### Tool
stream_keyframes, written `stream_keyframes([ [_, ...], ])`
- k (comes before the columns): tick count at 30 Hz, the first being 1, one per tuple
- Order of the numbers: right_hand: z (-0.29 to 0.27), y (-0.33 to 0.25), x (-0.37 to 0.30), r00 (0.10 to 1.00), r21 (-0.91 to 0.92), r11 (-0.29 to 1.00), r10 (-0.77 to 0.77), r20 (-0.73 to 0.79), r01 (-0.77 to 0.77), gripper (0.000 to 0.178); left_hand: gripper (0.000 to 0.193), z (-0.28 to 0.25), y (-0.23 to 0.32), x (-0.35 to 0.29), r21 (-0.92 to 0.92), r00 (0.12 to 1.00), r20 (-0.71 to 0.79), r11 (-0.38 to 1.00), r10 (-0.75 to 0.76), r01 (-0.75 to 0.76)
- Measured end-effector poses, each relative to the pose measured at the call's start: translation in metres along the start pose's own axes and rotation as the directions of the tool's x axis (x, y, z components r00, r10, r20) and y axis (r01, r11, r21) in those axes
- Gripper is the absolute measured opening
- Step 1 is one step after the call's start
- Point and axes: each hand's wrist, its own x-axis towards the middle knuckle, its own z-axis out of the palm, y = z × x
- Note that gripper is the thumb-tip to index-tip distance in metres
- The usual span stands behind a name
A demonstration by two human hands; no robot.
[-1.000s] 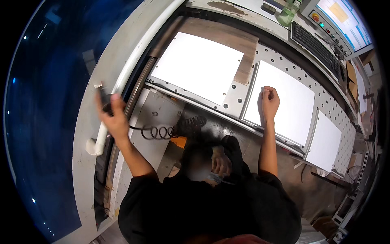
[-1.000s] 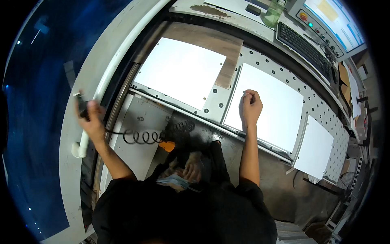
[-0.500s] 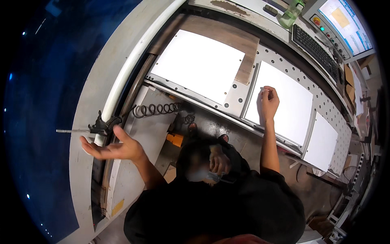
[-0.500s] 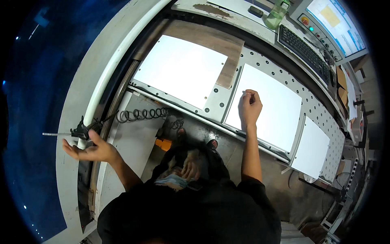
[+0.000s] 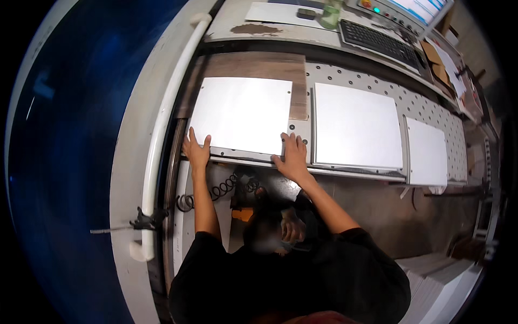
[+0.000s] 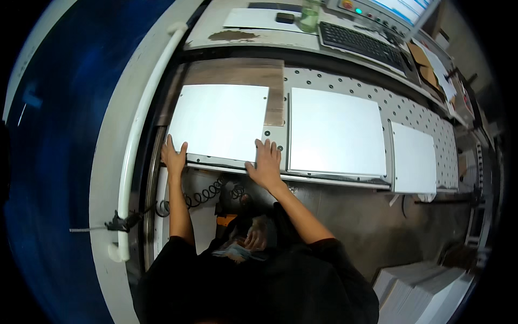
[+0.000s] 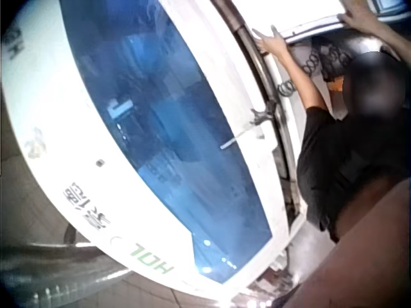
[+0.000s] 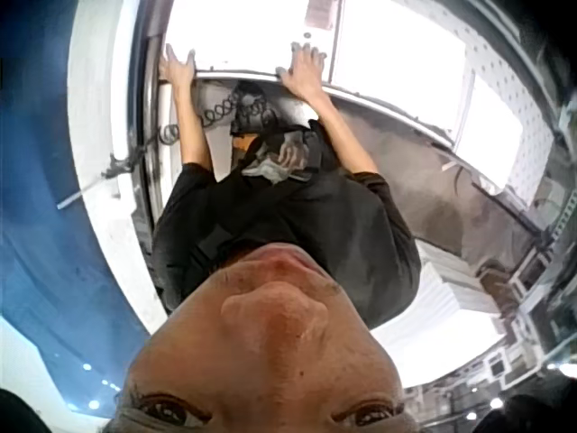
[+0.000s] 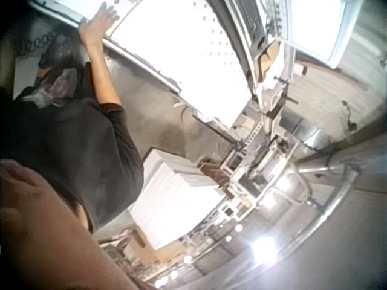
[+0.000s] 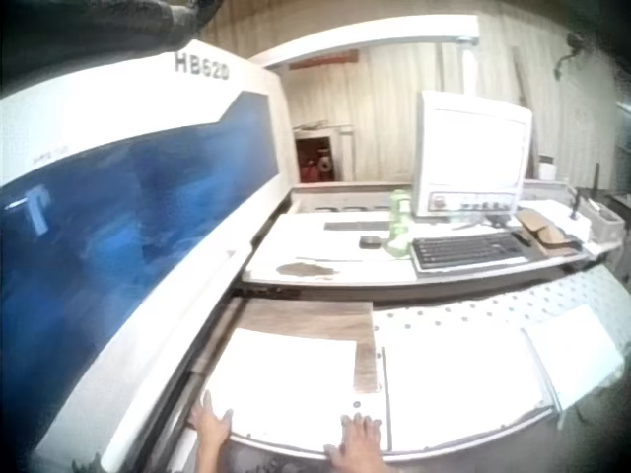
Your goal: The person places white rectangular panels onto a perforated metal workbench and secures them using a pneumatic tool. They repeatedly position the panels, align them with the bench holes, and use the tool to fasten them in place.
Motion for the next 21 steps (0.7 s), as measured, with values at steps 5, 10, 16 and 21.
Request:
stream_keyframes([
  [5,0.01,-0.001,0.004,0.997,0.243,0.97,0.042,-0.07,-0.024,0.072,0.079,-0.013,0.018,0.003,0.009,0.997,0.07,1.0,0.022,-0.022],
  [10,-0.014,0.002,0.015,0.955,0.872,0.439,0.279,0.095,-0.215,0.048,0.066,-0.024,0.005,-0.008,-0.017,0.986,0.0,0.985,0.169,-0.169],
  [16,-0.091,-0.005,-0.007,0.942,0.735,0.643,0.334,-0.017,-0.215,0.037,0.063,-0.037,0.039,-0.072,-0.214,0.99,0.075,0.971,0.123,-0.104],
  [21,-0.147,0.051,-0.051,0.866,0.652,0.721,0.461,-0.197,-0.235,0.027,0.055,-0.019,0.105,-0.146,-0.31,0.966,0.026,0.921,0.257,-0.236],
])
